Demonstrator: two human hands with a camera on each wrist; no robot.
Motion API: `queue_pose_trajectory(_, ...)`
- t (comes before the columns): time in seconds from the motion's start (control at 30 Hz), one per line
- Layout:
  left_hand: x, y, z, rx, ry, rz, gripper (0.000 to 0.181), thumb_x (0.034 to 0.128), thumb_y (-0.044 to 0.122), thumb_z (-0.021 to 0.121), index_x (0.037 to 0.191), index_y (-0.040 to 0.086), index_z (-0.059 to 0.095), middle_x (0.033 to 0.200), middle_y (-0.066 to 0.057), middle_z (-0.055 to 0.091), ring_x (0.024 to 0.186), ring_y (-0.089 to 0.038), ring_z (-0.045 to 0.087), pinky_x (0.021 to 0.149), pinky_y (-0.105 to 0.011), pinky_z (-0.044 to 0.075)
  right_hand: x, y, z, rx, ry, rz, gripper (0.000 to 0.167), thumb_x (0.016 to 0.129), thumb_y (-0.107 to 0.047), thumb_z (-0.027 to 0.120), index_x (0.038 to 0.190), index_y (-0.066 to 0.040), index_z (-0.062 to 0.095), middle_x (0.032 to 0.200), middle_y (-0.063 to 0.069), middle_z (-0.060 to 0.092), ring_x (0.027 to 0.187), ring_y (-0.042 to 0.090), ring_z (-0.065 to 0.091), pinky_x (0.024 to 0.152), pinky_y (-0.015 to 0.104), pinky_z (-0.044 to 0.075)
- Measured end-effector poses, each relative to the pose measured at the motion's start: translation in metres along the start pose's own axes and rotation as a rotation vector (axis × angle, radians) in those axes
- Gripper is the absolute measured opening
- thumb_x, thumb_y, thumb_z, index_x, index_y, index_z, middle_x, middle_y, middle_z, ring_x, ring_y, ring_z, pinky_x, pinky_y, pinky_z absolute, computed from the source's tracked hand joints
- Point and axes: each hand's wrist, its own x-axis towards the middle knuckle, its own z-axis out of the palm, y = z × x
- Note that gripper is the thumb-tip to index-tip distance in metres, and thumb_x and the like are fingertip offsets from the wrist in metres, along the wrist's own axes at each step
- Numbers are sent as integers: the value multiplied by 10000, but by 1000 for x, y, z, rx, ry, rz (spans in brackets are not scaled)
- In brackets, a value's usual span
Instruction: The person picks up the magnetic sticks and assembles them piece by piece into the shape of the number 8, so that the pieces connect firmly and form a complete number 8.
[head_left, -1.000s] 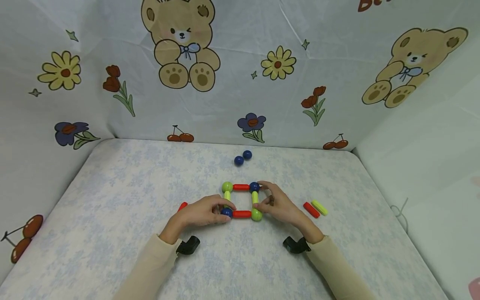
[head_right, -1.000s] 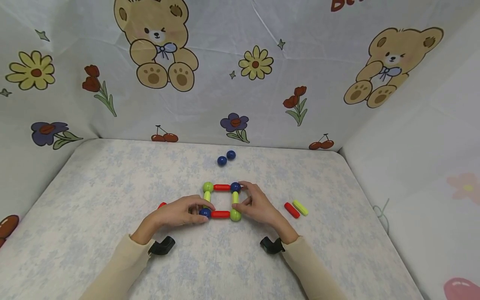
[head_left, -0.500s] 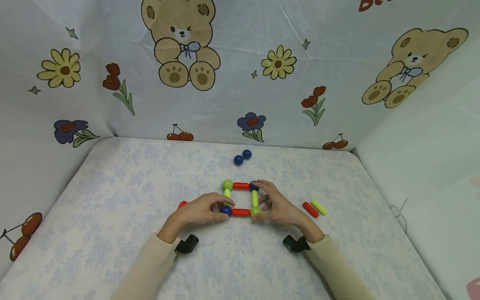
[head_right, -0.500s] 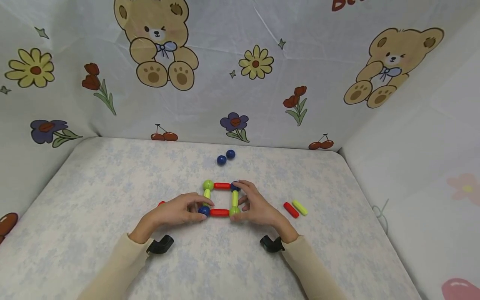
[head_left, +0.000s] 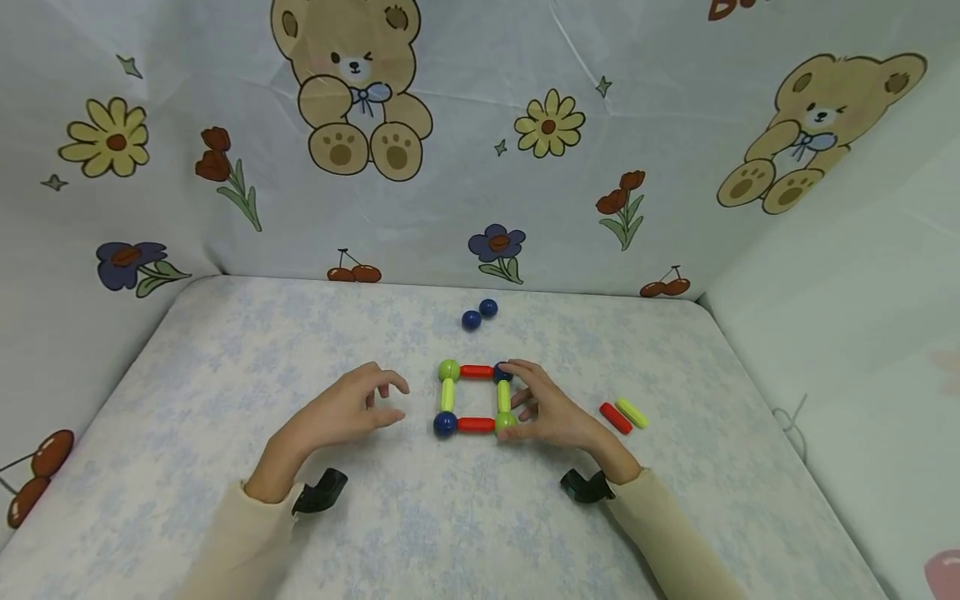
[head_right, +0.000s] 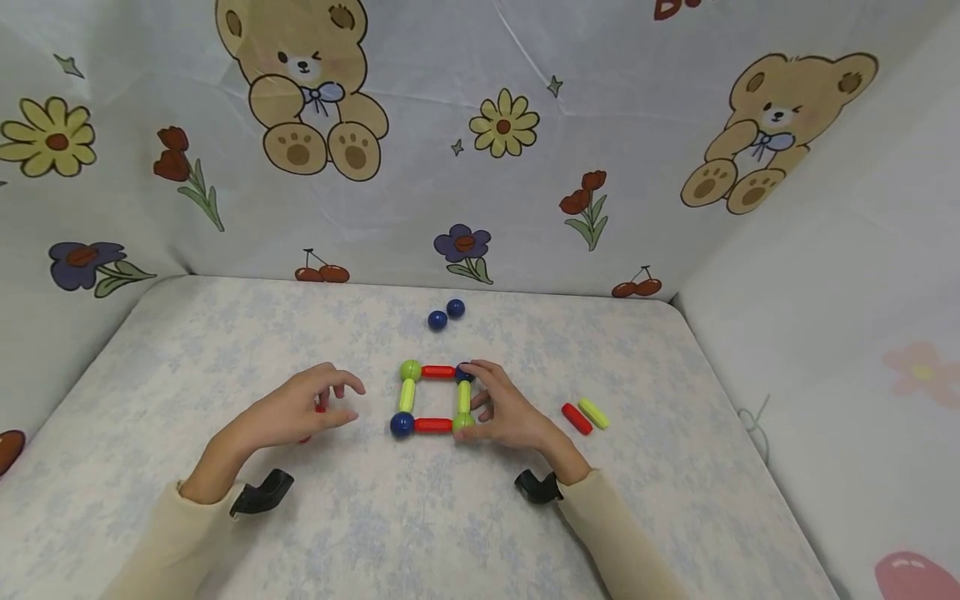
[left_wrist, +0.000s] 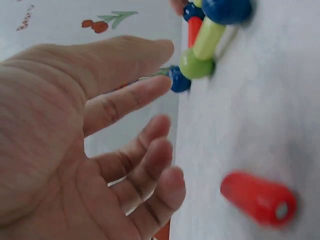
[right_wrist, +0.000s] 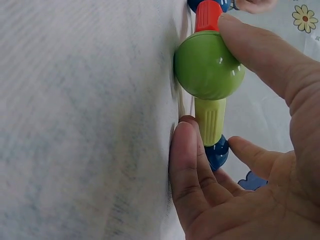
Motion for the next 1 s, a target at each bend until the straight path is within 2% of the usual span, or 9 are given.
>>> queue_pose_trajectory(0.13, -13, -10, -4, 75, 32, -77, 295, 888, 204, 769, 1143, 116, 649, 994, -126, 515, 818, -201, 480, 686, -318, 410, 0, 1, 1, -5, 11, -11, 957, 793, -236, 875, 1560, -123, 313, 1623, 135, 190, 1093, 264, 606, 873, 404, 543)
queue_pose_trajectory(0.27, -20, -18, -5, 65, -4, -121, 280, 862, 189, 792, 1097, 140, 647, 963, -123, 466, 786, -191, 447, 682, -321, 386, 1, 2, 2, -15, 23, -9, 959, 798, -249, 871, 1564, -132, 307, 1630, 128, 181, 1098, 255, 610, 879, 398, 542)
queue_pose_trajectory(0.4, -18, -22, -4, 36, -47, -142, 218, 882, 151, 763, 1067, 158, 646, 966, -119, 445, 745, -175, 462, 666, -314, 399, -1, 3, 0, -10, 26, 8, 964, 797, -255, 871, 1568, -140, 304, 1634, 119, 170, 1109, 252, 607, 892, 400, 538)
queue_pose_trajectory(0.67, -18, -29, -4, 42, -53, -56, 171, 896, 27, 692, 1034, 121, 658, 880, -59, 525, 761, -151, 433, 664, -280, 386, -2, 2, -1, -9, 22, -13, 941, 801, -240, 868, 1558, -123, 322, 1630, 142, 177, 1106, 264, 608, 880, 403, 545)
queue_pose_trajectory(0.83, -17, -31, -3, 44, -39, -22, 196, 915, -7, 621, 1017, 138, 704, 821, -20, 501, 773, -163, 406, 690, -312, 355, -1, 2, 0, -13, 21, -6, 924, 797, -240, 871, 1549, -130, 346, 1630, 140, 181, 1103, 254, 608, 872, 380, 546)
queue_pose_trajectory(1.0, -14, -31, 0, -33, -66, 1, 192, 938, 22, 612, 1042, 130, 731, 866, -9, 550, 781, -145, 439, 715, -292, 372, -1, 0, 0, -18, 17, -6, 924, 799, -248, 870, 1551, -135, 346, 1633, 138, 181, 1109, 254, 608, 871, 379, 547)
